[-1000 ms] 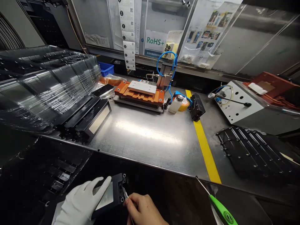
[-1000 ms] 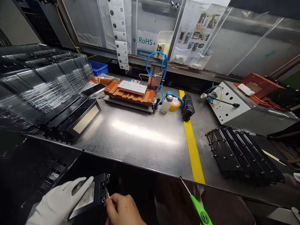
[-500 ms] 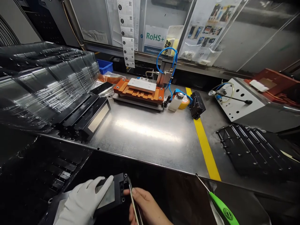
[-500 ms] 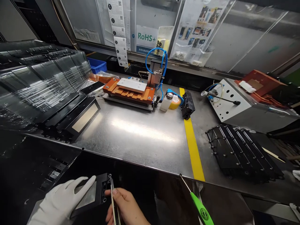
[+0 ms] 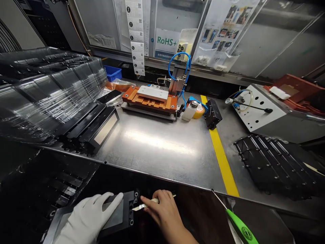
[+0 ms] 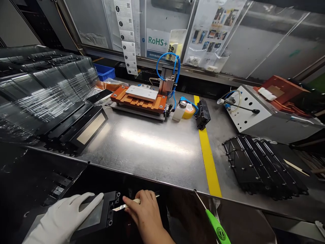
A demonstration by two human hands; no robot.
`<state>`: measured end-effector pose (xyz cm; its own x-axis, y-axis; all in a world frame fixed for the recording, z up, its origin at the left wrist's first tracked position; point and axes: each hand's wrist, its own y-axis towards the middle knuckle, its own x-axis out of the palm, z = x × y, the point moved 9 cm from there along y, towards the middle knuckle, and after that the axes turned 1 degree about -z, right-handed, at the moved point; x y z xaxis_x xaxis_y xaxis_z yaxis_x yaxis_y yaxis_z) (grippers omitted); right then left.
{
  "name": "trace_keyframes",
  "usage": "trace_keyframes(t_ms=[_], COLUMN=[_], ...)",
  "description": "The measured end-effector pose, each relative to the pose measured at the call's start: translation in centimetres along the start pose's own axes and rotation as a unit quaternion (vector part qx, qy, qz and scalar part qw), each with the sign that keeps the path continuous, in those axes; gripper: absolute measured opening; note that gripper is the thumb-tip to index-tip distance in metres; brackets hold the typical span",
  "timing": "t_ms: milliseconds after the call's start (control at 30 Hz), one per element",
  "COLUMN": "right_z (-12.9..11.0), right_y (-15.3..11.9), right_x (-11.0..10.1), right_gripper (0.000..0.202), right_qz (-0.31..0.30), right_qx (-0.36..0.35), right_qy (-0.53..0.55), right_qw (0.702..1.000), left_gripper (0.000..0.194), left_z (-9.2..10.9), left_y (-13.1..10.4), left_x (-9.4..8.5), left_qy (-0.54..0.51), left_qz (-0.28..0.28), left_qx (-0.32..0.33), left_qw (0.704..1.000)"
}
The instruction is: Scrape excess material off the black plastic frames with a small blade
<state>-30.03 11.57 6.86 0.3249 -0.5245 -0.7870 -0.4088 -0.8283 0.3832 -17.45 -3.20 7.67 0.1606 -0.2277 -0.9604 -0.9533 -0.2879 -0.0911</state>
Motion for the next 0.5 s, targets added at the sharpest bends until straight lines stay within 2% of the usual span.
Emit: trace_keyframes(t_ms=[100,200,300,367,433,500], right_z=[-0.1,-0.3,-0.6,-0.7,-0.8,-0.7], right_y=[0.3,0.5,0.6,0.8,1.0,1.0], right_x=[-0.3,-0.3,-0.4,-0.4,-0.2,0.1], right_gripper=[0.037,0.04,0.039,0.036,0.034,0.031], right_qz=[0.01,0.007,0.017,0.022,0.018,0.008], right_qx=[-0.019,-0.04,-0.059,-0.07,-0.077,-0.077], right_qy=[-0.001,0.002,0.007,0.011,0.016,0.022], right_qw=[1.0,0.999,0.998,0.997,0.997,0.997], left_gripper=[0.078,0.089,0.109,0.11,0.099,0.092], left_z=[0.2,0.1,-0.2,0.0,0.1,-0.2], left_y=[0.4,0.9,0.9,0.8,0.8,0.7], left_x=[0.2,0.6,1.0,0.5,-0.2,-0.6], left_qy=[0.004,-0.023,-0.046,-0.051,-0.062,-0.087], left_qz=[-0.034,-0.117,-0.213,-0.206,-0.153,-0.111], left_qx=[0.023,0.036,0.047,0.078,0.104,0.095], left_qw=[0.999,0.992,0.975,0.974,0.981,0.985])
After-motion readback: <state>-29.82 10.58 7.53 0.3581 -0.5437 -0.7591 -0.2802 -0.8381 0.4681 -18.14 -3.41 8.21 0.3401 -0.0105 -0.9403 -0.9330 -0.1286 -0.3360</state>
